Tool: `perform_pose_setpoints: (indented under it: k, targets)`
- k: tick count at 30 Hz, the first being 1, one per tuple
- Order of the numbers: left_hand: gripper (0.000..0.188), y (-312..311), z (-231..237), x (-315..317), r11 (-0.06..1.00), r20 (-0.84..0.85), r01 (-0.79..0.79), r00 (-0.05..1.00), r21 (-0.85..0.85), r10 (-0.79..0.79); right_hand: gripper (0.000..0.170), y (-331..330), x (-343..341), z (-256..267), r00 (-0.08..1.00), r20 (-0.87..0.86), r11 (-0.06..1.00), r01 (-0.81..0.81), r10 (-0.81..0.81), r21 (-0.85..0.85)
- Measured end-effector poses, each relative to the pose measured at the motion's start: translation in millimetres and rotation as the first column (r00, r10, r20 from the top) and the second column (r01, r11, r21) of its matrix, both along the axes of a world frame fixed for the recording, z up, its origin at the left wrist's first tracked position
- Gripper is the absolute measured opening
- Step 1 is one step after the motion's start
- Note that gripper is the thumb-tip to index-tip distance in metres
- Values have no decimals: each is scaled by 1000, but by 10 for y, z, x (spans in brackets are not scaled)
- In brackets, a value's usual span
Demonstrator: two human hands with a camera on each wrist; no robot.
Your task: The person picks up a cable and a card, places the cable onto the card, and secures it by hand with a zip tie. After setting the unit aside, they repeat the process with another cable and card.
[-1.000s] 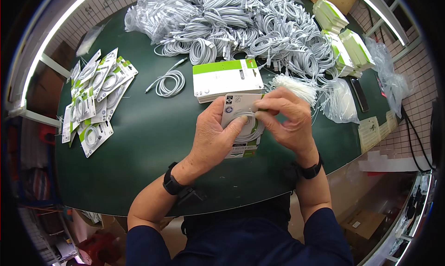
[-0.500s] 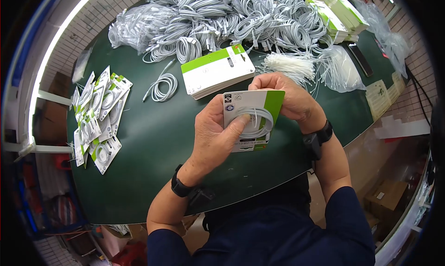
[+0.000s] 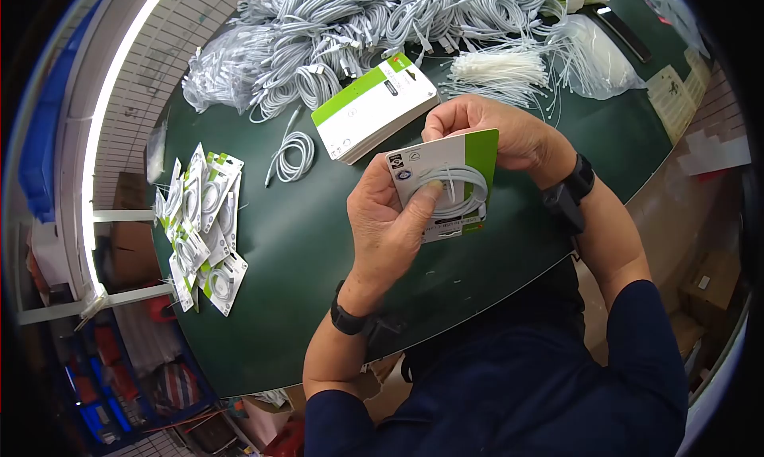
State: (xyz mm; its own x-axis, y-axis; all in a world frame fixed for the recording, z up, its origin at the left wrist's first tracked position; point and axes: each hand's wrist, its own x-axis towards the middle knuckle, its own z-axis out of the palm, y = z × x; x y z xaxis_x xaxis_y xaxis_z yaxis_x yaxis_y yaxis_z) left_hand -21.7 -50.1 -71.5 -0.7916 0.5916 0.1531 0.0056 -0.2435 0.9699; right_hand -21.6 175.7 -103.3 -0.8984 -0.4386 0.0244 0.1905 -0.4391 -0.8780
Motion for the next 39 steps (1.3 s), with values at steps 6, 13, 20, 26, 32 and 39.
perform_pose_setpoints:
  k: [6,13,20,26,32,39]
  targets:
    - [27,-10,-10,-11,1000,23,-6,1000,-18,6,30,-36,35,74,999,22,997,34,-35,73]
    - [26,-3,-23,-9,1000,25,4,1000,-23,-3,30,17,0,4,999,-34,996,-5,8,85]
    - [28,-5,-16,-15,1000,46,-1,999,-1,1,24,-88,-13,66,919,-306,833,365,-250,416]
    - [31,-15,-28,-20,1000,102,-13,995,5,12,26,-236,-53,-73,508,-831,445,813,-225,376]
    - [28,15,-51,3,995,5,-96,995,-38,96,28,-329,-14,-73,469,-862,405,838,-189,367]
    - [22,19,-98,-40,984,9,-167,986,-61,168,23,-359,-52,-84,496,-799,353,855,-340,381]
